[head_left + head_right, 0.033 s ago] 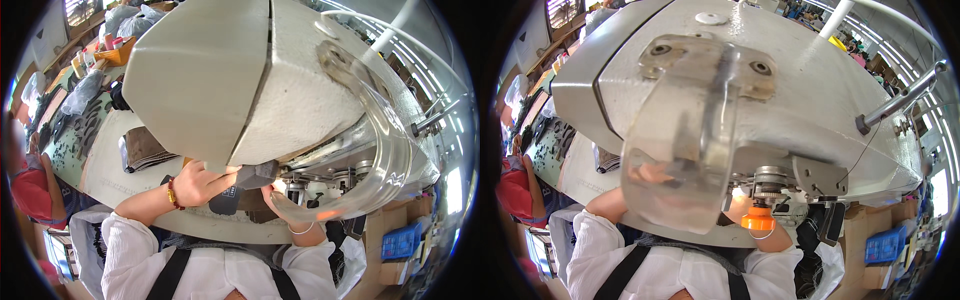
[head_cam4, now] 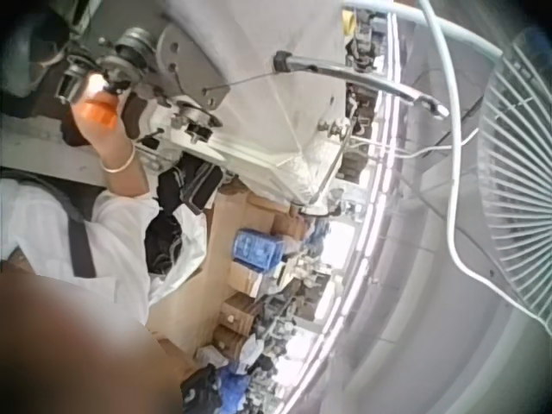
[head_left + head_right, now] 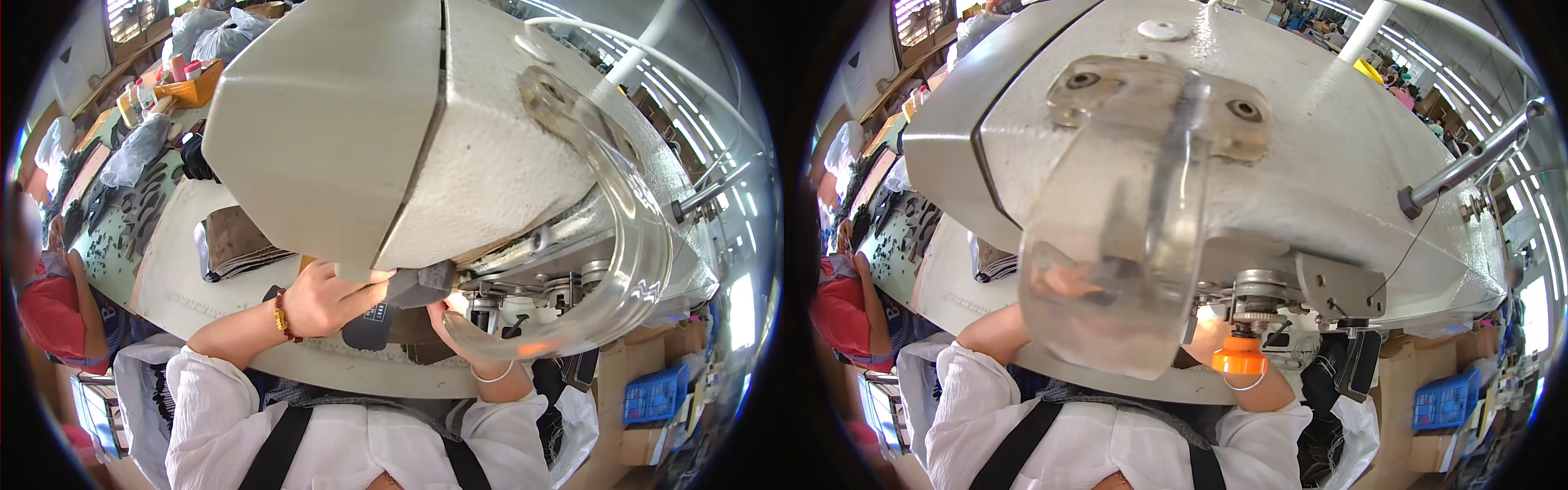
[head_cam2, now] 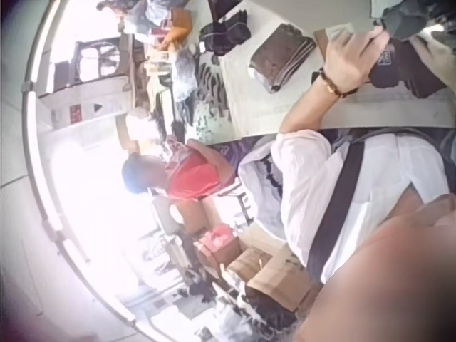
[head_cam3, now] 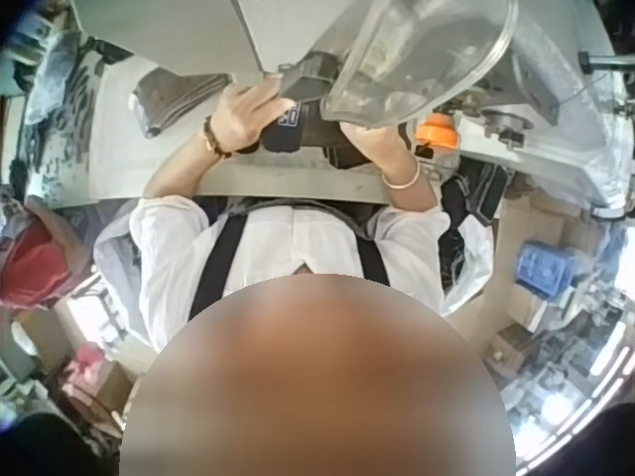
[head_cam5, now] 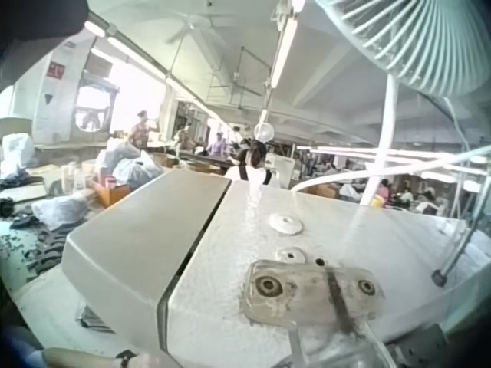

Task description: Stitching together various leather and fabric components using an industrial sewing machine.

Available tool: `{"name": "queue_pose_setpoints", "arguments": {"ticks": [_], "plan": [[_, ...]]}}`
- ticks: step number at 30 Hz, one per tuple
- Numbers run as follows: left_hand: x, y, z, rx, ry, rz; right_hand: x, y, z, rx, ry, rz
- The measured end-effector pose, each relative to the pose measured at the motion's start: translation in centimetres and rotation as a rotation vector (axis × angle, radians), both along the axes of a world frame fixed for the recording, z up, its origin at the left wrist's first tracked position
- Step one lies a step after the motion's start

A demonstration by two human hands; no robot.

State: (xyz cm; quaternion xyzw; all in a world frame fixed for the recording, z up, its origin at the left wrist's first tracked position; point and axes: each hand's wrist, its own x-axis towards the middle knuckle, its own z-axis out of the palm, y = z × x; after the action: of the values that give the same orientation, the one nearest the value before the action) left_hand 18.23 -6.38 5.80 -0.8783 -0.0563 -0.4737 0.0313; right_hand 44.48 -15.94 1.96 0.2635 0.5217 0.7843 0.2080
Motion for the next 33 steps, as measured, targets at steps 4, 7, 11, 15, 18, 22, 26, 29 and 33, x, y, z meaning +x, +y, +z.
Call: {"name": "queue_pose_setpoints", "arguments": {"ticks": [4, 7, 11, 15, 18, 22, 26, 29, 33], "plan": [[0.2, 0.1, 0.1, 0.015, -0.02, 0.001, 0.8, 0.2, -1.6, 0.089, -0.139, -0.057], [0.2, 0.2, 0.1, -0.001, 0.003, -0.013, 1.3, 0.2, -2.4, 0.044, -0.266, -0.146], [0.1, 0.3, -0.4, 0.001, -0.01, -0.014, 1.2, 0.4, -2.5, 0.024, -0.33, -0.144], [0.3, 0.7, -1.6, -0.207, 0.043, -0.061, 0.2, 0.6, -1.2, -0.53, 0.728, 0.096], [0.1, 0.8, -2.6, -0.273, 0.101, -0.088, -0.5, 0.2, 0.0, -0.769, 1.051, 0.249], [0.2, 1.0, -3.0, -0.065, 0.089, -0.003, -0.9, 0.1, 0.6, -0.814, 1.388, 0.42], [0.1, 0.8, -2.5, -0.139, 0.053, -0.035, -0.5, 0.1, 0.7, -0.674, 1.066, 0.233], [-0.3, 0.8, -1.9, -0.044, 0.06, -0.016, -0.4, -0.2, 1.1, -0.708, 1.108, 0.414], [-0.1, 0.7, -1.5, 0.024, 0.09, 0.02, -1.4, -0.1, 2.6, -0.845, 1.635, 0.674]]}}
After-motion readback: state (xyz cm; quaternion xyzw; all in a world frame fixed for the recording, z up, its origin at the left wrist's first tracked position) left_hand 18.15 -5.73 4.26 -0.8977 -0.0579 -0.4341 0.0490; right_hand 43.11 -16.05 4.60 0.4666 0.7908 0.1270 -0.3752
